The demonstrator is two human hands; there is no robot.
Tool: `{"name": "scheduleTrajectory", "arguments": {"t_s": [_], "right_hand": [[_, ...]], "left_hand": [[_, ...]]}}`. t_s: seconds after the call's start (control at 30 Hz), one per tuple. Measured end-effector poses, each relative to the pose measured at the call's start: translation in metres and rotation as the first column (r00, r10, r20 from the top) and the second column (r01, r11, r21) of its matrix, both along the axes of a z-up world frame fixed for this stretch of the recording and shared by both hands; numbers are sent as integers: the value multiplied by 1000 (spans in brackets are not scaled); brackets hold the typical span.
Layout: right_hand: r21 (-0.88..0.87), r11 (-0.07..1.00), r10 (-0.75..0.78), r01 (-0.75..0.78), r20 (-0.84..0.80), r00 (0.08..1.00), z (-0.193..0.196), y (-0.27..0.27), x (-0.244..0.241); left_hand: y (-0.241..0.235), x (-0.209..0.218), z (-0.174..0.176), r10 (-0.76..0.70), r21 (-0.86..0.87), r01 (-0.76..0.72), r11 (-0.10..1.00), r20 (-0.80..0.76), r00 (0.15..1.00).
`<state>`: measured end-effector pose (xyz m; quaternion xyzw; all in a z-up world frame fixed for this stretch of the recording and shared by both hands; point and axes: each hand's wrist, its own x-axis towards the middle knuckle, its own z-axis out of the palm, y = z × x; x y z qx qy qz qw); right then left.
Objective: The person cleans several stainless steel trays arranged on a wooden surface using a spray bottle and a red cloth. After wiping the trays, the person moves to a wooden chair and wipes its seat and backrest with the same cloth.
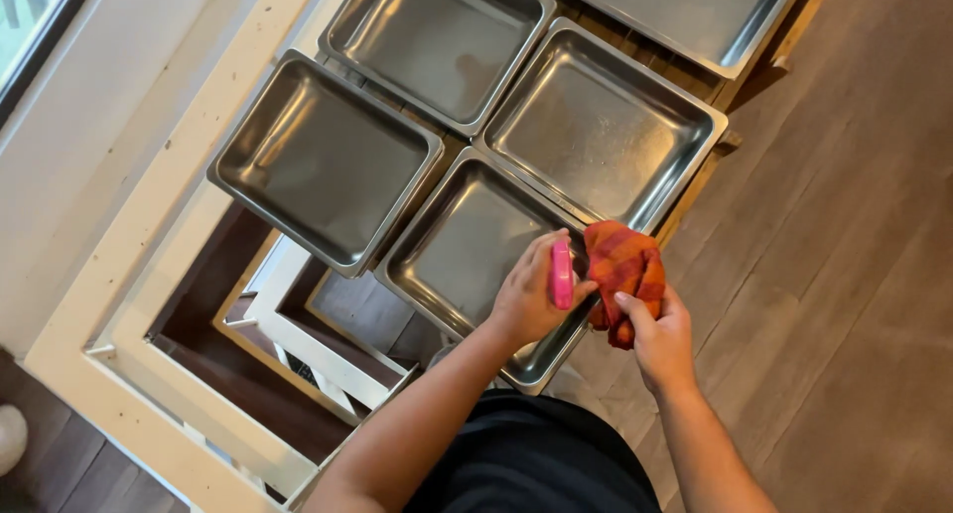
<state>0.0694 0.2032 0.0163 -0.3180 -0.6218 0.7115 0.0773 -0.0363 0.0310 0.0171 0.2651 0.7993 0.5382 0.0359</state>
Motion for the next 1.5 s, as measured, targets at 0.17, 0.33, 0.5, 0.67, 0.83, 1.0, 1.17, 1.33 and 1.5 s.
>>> {"name": "scheduleTrajectory", "arguments": {"t_s": [0.17, 0.33, 0.5, 0.67, 0.83, 1.0, 1.17, 1.33, 1.5], "right_hand": [[79, 990, -105, 114, -114, 988, 21, -5, 11], [195, 957, -155, 216, -286, 946, 116, -35, -7], [456, 886, 13, 91, -222, 975, 196, -117, -76], [532, 834, 203, -149, -44, 978, 129, -178, -176], [657, 678, 331, -329, 126, 935, 39, -259, -301], [923, 100, 624, -370, 232, 746, -66, -328, -365], [789, -246, 805, -562, 490, 335, -67, -330, -359], [648, -302, 627, -699, 687, 367, -54, -317, -414], [867, -240, 922, -436, 344, 177, -71, -341, -383]], "left_hand": [[-33, -16, 29, -140, -105, 138, 985, -14, 990], [-96, -41, 46, -226, -130, 220, 967, -33, 974], [-189, -98, -5, -16, -198, -18, 980, -168, 986], [-295, -157, -28, 227, -400, -299, 867, -218, 949], [-360, -182, -34, 343, -484, -449, 751, -296, 892], [-372, -190, -32, 281, -476, -303, 826, -118, 952], [-375, -198, -24, 295, -511, -256, 821, -5, 955], [-375, -194, -17, 285, -561, -199, 804, 70, 956], [-374, -195, -21, 278, -517, -225, 826, 27, 960]]}}
